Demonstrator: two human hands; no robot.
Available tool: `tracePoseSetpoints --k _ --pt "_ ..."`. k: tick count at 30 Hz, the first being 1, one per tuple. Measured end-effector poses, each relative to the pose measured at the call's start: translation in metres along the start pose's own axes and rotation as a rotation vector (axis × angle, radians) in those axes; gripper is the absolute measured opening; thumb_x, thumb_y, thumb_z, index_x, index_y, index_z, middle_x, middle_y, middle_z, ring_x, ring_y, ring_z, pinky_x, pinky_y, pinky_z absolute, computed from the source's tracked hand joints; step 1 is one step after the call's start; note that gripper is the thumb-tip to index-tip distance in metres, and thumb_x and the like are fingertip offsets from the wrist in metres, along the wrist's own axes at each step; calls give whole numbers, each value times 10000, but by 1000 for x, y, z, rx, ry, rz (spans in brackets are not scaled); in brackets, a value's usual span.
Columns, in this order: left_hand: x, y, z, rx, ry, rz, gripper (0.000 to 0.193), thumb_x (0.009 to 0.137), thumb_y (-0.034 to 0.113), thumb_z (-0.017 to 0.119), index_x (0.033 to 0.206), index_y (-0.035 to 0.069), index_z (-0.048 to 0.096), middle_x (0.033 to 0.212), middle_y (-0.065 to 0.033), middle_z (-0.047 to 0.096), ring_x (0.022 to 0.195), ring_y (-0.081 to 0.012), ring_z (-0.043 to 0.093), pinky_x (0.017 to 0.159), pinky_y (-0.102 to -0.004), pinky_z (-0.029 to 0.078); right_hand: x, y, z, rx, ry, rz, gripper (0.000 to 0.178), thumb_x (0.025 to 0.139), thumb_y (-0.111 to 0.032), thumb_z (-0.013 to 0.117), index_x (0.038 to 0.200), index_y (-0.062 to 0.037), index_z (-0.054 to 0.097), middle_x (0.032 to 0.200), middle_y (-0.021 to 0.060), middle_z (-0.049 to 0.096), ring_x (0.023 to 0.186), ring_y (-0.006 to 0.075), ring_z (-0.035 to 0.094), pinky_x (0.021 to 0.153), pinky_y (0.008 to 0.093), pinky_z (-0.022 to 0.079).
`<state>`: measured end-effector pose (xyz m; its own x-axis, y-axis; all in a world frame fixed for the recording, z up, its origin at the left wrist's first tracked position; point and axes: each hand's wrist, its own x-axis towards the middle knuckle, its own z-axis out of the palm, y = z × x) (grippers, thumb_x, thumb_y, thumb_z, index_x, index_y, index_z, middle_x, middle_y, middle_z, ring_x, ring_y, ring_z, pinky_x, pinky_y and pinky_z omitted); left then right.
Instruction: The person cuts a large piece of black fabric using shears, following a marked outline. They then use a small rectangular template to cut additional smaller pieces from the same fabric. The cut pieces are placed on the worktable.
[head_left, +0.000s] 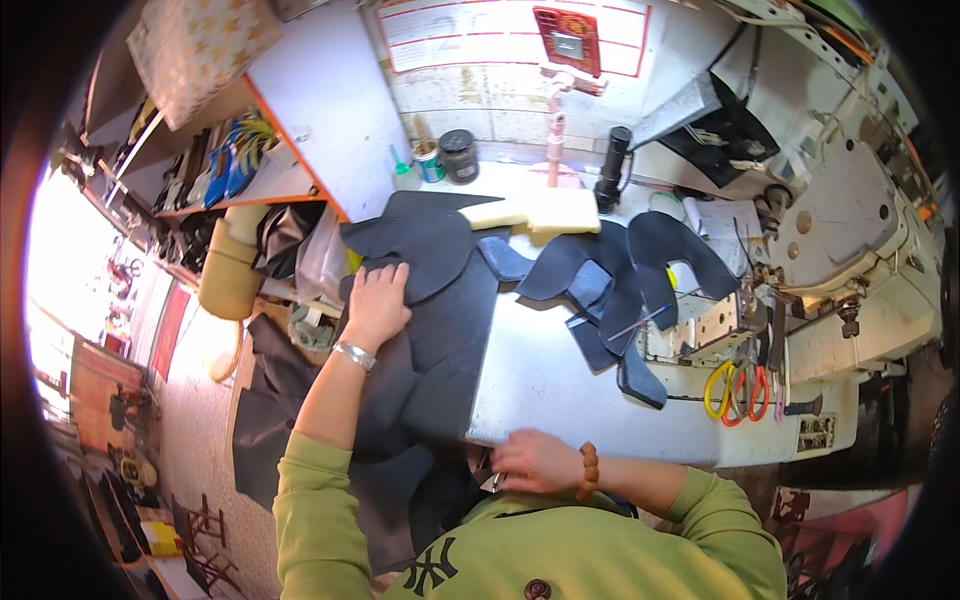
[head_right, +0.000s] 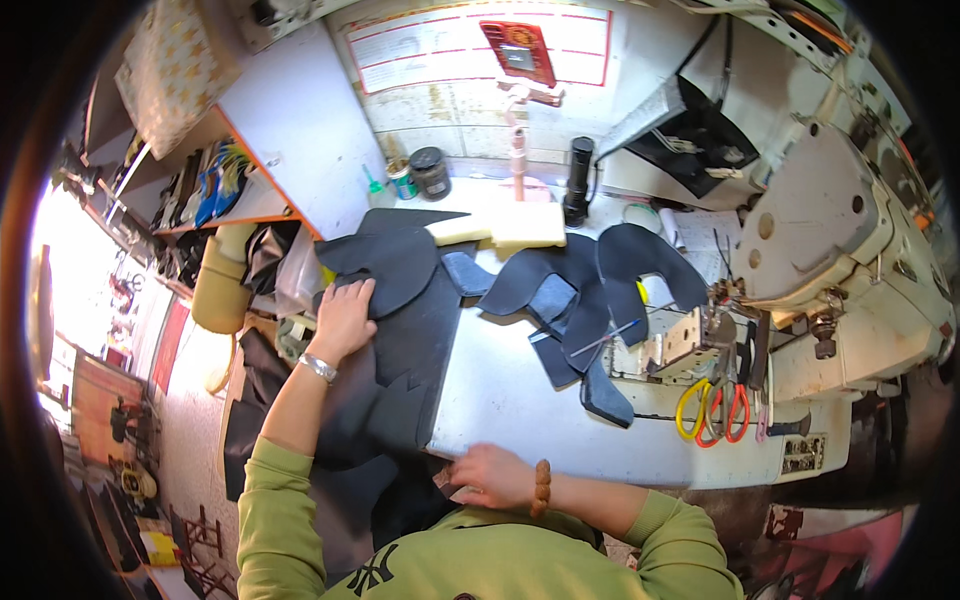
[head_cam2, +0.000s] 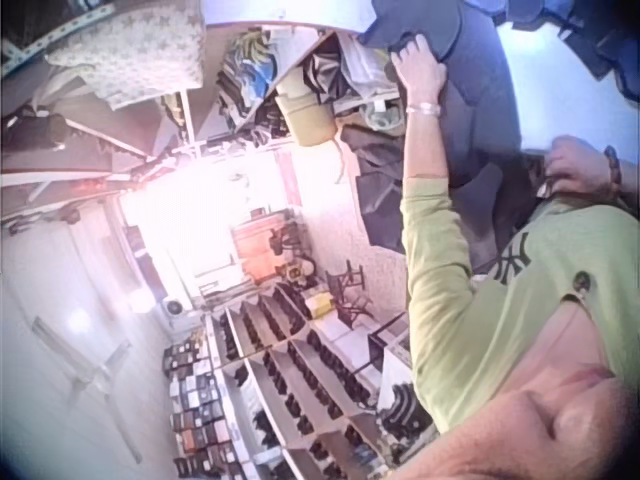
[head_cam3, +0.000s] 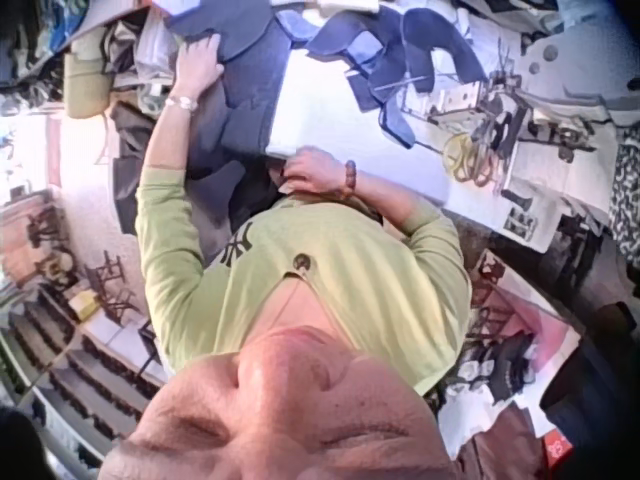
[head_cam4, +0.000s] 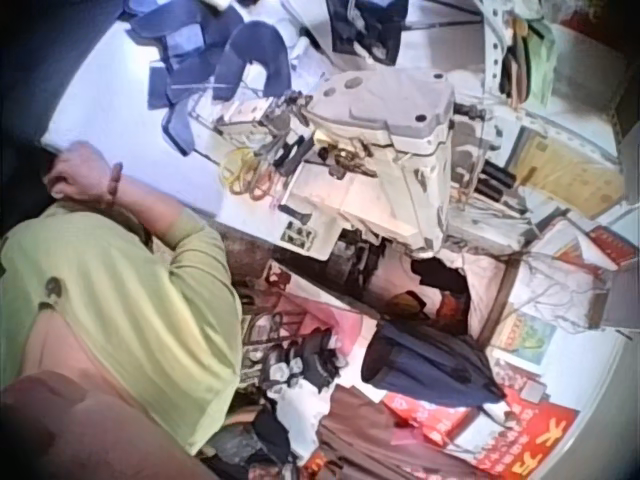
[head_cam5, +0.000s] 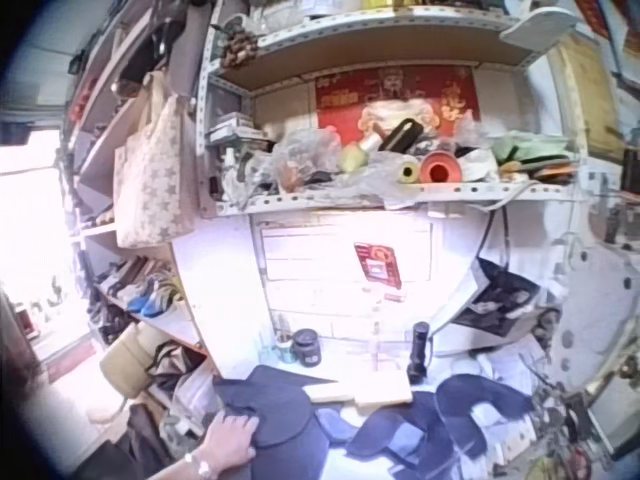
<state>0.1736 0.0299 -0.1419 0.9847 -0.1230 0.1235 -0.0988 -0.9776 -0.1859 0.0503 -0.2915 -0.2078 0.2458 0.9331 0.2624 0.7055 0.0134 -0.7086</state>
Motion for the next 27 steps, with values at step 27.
tracePoseSetpoints --k 27 --pt "-177 95 -83 -630 324 -67 566 684 152 778 1203 43 580 1234 -168 562 1140 -339 545 934 -407 474 -235 -62 -206 78 1623 785 538 880 -237 664 1280 77 488 1262 145 554 1085 217 571 939 357 455"
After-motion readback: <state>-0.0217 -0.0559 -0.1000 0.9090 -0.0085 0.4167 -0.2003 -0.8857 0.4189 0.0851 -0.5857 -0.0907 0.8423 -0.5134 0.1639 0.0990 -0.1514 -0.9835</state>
